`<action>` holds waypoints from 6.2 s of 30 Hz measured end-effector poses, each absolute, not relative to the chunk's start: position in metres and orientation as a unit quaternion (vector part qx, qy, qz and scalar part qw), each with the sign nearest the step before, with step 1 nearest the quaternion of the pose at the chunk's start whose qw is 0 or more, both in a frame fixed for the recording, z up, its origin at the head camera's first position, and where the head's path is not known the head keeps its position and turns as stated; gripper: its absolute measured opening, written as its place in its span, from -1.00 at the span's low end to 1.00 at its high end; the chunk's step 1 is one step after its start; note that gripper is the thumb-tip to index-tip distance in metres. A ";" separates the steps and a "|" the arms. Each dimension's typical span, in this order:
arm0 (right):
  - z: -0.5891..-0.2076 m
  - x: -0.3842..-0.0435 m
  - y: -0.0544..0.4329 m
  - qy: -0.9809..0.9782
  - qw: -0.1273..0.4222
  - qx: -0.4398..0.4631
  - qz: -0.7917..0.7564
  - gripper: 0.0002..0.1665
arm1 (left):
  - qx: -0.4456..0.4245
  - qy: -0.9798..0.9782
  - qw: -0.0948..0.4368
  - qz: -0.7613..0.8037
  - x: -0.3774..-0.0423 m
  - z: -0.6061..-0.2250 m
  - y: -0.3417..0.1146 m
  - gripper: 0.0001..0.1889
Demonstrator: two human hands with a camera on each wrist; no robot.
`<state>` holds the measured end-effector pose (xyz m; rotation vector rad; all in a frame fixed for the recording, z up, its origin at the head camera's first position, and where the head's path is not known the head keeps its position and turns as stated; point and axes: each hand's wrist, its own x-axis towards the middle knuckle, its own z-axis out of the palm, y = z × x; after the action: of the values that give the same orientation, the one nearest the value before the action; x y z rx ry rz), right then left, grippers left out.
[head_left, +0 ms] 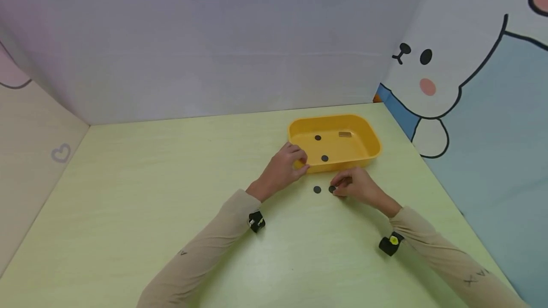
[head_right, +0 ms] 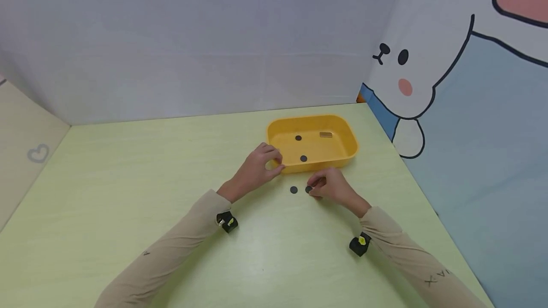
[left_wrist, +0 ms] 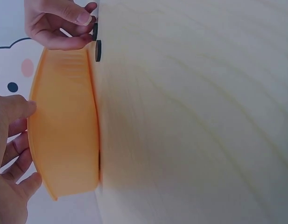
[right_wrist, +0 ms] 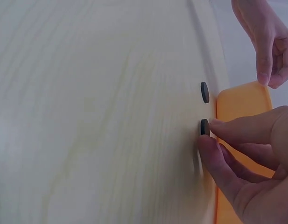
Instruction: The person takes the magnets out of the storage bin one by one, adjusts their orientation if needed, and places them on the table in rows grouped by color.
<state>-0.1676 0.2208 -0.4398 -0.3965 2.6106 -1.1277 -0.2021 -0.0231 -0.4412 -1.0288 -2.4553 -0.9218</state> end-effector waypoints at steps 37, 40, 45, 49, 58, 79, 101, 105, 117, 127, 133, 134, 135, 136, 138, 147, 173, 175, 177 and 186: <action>-0.397 -0.180 0.249 0.811 0.199 -0.101 -0.541 -0.54 | -0.359 -0.861 0.164 -0.320 -0.202 -0.446 -0.022 -0.88; -0.394 -0.184 0.251 0.803 0.201 -0.093 -0.553 -0.48 | -0.358 -0.862 0.165 -0.318 -0.202 -0.445 -0.022 -0.88; -0.389 -0.191 0.253 0.793 0.204 -0.081 -0.568 -0.46 | -0.356 -0.863 0.166 -0.318 -0.201 -0.443 -0.022 -0.88; -0.386 -0.197 0.253 0.790 0.205 -0.072 -0.573 -0.46 | -0.354 -0.864 0.164 -0.319 -0.202 -0.443 -0.022 -0.88; -0.380 -0.209 0.251 0.796 0.199 -0.069 -0.568 -0.54 | -0.359 -0.861 0.163 -0.321 -0.202 -0.443 -0.021 -0.88; -0.385 -0.238 0.250 0.789 0.196 -0.054 -0.579 -0.42 | -0.358 -0.863 0.164 -0.317 -0.201 -0.440 -0.021 -0.88; -0.409 -0.267 0.237 0.822 0.222 -0.077 -0.519 -0.51 | -0.344 -0.869 0.161 -0.319 -0.205 -0.449 -0.021 -0.88; -0.412 -0.270 0.236 0.821 0.236 -0.085 -0.513 -0.53 | -0.348 -0.866 0.165 -0.319 -0.205 -0.450 -0.021 -0.87; -0.419 -0.280 0.229 0.850 0.247 -0.075 -0.459 -0.64 | -0.360 -0.859 0.171 -0.322 -0.205 -0.449 -0.022 -0.87; -0.417 -0.280 0.221 0.856 0.274 -0.107 -0.425 -0.69 | -0.364 -0.861 0.170 -0.312 -0.204 -0.446 -0.022 -0.88; -0.423 -0.283 0.216 0.873 0.260 -0.110 -0.398 -0.72 | -0.363 -0.860 0.170 -0.317 -0.203 -0.446 -0.021 -0.89; -0.425 -0.284 0.215 0.876 0.256 -0.112 -0.393 -0.73 | -0.363 -0.860 0.170 -0.317 -0.203 -0.446 -0.021 -0.89; -0.426 -0.284 0.215 0.879 0.253 -0.114 -0.387 -0.75 | -0.363 -0.860 0.169 -0.315 -0.203 -0.445 -0.020 -0.90; -0.428 -0.286 0.215 0.882 0.251 -0.112 -0.383 -0.76 | -0.363 -0.861 0.169 -0.314 -0.203 -0.445 -0.020 -0.90; -0.429 -0.287 0.215 0.884 0.251 -0.114 -0.379 -0.78 | -0.363 -0.862 0.168 -0.311 -0.203 -0.445 -0.019 -0.90; -0.423 -0.283 0.212 0.886 0.257 -0.150 -0.355 -0.84 | -0.363 -0.864 0.173 -0.303 -0.203 -0.443 -0.017 -0.89; -0.417 -0.276 0.193 0.918 0.212 -0.219 -0.253 -0.89 | -0.366 -0.858 0.174 -0.317 -0.206 -0.449 -0.022 -0.88; -0.417 -0.275 0.192 0.917 0.203 -0.232 -0.252 -0.90 | -0.368 -0.856 0.176 -0.319 -0.206 -0.449 -0.022 -0.88; -0.418 -0.274 0.192 0.915 0.199 -0.239 -0.255 -0.91 | -0.367 -0.856 0.176 -0.319 -0.206 -0.449 -0.022 -0.88; -0.422 -0.273 0.197 0.909 0.206 -0.236 -0.273 -0.85 | -0.365 -0.859 0.171 -0.314 -0.203 -0.448 -0.021 -0.89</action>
<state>-0.2734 0.1972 -0.4220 -0.6566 2.5334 -0.7615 -0.2035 -0.0206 -0.4483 -1.0376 -2.4404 -0.8927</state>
